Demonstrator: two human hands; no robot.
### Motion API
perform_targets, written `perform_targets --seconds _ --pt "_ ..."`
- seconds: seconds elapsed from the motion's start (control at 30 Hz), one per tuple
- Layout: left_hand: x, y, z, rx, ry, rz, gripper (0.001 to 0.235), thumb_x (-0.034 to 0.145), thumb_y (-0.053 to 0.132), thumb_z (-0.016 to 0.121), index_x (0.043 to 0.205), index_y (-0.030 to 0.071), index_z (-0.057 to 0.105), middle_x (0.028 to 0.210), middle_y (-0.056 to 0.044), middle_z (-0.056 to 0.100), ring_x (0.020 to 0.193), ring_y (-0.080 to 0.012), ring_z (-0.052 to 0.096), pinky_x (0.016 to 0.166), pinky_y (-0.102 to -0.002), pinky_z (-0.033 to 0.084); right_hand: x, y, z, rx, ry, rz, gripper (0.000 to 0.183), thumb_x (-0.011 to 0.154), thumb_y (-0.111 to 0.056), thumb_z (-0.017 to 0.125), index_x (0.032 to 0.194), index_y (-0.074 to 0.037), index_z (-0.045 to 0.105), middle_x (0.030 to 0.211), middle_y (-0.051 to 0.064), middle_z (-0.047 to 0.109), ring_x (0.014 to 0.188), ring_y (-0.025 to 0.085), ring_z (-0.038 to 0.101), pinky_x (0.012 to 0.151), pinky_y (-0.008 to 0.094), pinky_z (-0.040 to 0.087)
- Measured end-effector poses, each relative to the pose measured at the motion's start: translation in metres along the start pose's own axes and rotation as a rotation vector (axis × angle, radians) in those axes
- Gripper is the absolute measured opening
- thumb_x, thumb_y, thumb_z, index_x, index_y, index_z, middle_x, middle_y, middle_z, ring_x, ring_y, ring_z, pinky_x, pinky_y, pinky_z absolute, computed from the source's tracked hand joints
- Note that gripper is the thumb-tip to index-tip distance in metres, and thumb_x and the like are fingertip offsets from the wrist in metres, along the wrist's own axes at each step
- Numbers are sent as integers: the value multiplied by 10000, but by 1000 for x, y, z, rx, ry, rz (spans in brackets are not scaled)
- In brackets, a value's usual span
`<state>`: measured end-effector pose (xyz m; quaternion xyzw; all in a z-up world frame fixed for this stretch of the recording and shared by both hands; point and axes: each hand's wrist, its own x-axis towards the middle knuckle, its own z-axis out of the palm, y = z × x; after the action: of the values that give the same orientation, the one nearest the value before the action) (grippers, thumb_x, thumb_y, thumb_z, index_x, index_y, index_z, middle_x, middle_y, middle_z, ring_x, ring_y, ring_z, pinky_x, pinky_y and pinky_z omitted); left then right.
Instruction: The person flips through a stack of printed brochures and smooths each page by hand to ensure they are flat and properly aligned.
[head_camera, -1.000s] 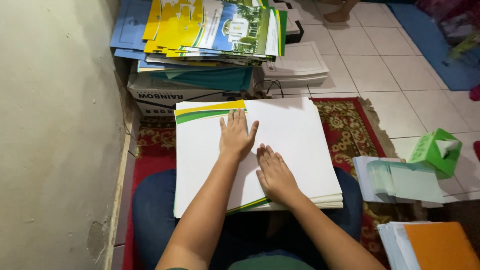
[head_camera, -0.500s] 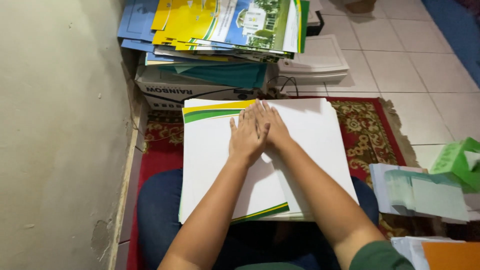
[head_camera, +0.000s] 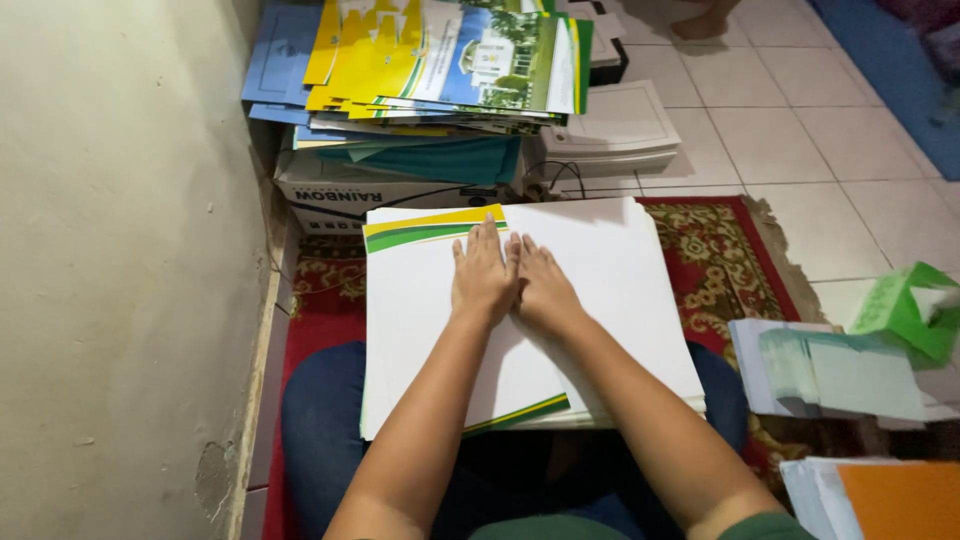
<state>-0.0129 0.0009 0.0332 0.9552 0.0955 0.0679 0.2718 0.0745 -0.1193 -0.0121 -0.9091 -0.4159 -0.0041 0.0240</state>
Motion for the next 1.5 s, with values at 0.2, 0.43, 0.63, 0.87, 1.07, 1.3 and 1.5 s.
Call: perform_targets --seconds 0.2,0.43,0.63,0.87,1.07,1.3,1.5 --pt "-7 2 16 57 -10 23 751 1016 492 168 1564 -11 267 1635 -216 276 1538 -362 178 1224 -603 53 -83 -20 -10 42 -14 13 667 1012 -290 358 1593 5 218 1689 161 184 1562 276 153 1251 446 133" --pt "24 -17 29 160 2 21 690 1026 411 203 1559 -23 260 1641 -214 252 1539 -369 135 1217 -613 39 -125 -46 -21 119 -8 -11 654 1018 -293 326 1572 37 215 1678 183 183 1556 267 146 1246 435 103" --pt "70 -34 47 228 19 31 641 1035 342 233 1554 -32 254 1645 -212 232 1541 -375 99 1210 -622 28 -134 -41 -31 164 -6 -24 646 1024 -296 300 1554 64 212 1668 202 181 1551 259 141 1242 425 77" --pt "65 -19 57 303 45 -45 660 1050 381 237 1582 -9 231 1684 -183 157 1563 -351 14 1218 -587 -59 -137 -46 -34 137 -60 -22 656 1029 -338 279 1580 10 201 1672 182 189 1549 275 154 1237 437 69" --pt "27 -9 50 203 92 -89 596 1070 311 272 1572 -10 294 1646 -227 263 1548 -394 149 1209 -627 -8 -136 -46 -33 110 -174 28 663 1045 -395 233 1618 -68 168 1695 127 160 1553 277 142 1234 443 53" --pt "35 -23 70 -5 454 -10 605 1057 297 358 1536 -73 338 1582 -321 335 1489 -500 269 1185 -641 187 -90 -30 -10 88 -110 48 658 1047 -359 301 1613 -40 201 1692 153 186 1555 306 166 1245 474 87" --pt "40 -32 79 -95 524 2 623 1033 285 373 1540 -75 327 1590 -320 317 1481 -522 258 1174 -626 225 16 -10 6 15 1 -15 736 978 -349 409 1616 -42 210 1701 158 164 1570 324 134 1255 488 118"
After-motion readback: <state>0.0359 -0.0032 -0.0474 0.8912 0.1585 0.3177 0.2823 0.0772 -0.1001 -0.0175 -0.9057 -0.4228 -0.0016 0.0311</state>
